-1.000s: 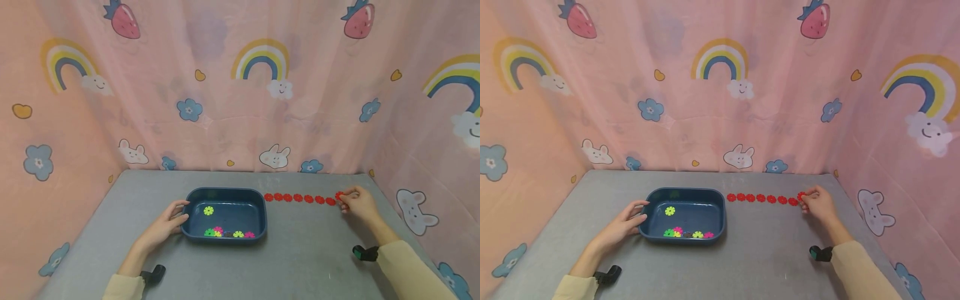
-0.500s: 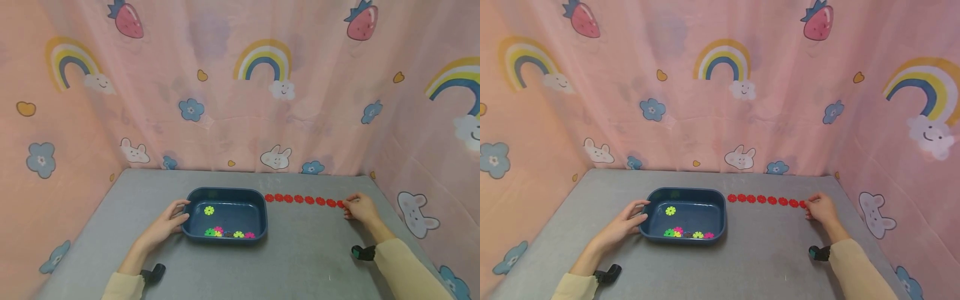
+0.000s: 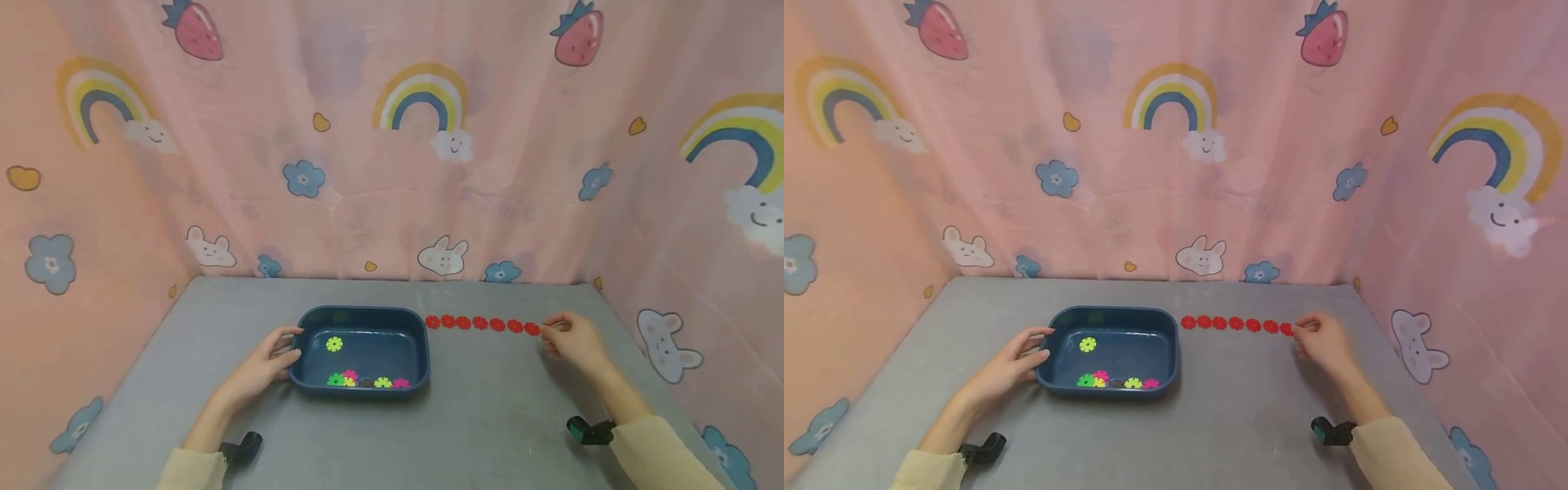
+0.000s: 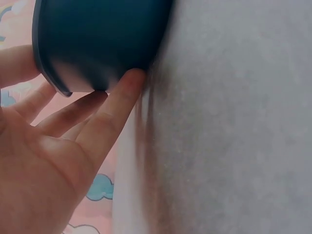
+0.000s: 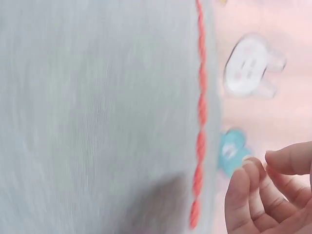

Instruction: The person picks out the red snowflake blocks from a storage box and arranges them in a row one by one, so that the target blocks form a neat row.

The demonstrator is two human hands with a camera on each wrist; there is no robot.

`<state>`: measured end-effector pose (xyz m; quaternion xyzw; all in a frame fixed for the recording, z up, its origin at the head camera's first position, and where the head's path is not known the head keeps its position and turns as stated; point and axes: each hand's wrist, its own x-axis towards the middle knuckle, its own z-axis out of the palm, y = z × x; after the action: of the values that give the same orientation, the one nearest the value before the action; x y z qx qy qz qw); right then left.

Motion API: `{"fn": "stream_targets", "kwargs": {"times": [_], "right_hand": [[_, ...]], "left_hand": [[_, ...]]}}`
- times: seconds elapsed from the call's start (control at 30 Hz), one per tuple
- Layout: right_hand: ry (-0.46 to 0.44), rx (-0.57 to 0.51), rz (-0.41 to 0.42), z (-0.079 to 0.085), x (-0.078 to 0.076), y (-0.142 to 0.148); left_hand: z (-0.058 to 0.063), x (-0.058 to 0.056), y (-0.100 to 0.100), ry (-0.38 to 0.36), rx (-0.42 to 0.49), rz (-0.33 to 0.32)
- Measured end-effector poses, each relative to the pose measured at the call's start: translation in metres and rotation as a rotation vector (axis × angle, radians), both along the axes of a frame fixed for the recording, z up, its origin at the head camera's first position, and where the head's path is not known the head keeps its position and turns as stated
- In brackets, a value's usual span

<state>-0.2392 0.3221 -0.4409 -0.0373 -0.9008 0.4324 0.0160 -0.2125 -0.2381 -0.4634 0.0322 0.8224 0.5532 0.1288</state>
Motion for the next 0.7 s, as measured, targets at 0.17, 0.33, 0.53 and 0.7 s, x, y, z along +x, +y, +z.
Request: {"fn": "stream_targets", "kwargs": {"times": [0.17, 0.33, 0.53, 0.7], "right_hand": [[0.057, 0.1, 0.021, 0.006, 0.015, -0.027], [0.134, 0.258, 0.042, 0.006, 0.026, -0.05], [0.173, 0.438, 0.137, 0.001, 0.038, -0.072], [0.218, 0.599, 0.192, -0.007, 0.048, -0.081]], "left_hand": [[0.002, 0.002, 0.002, 0.033, -0.069, -0.002], [0.002, 0.002, 0.003, 0.091, -0.157, -0.002], [0.007, 0.01, 0.002, 0.235, -0.332, -0.003], [0.008, 0.021, 0.007, 0.367, -0.525, 0.012]]}}
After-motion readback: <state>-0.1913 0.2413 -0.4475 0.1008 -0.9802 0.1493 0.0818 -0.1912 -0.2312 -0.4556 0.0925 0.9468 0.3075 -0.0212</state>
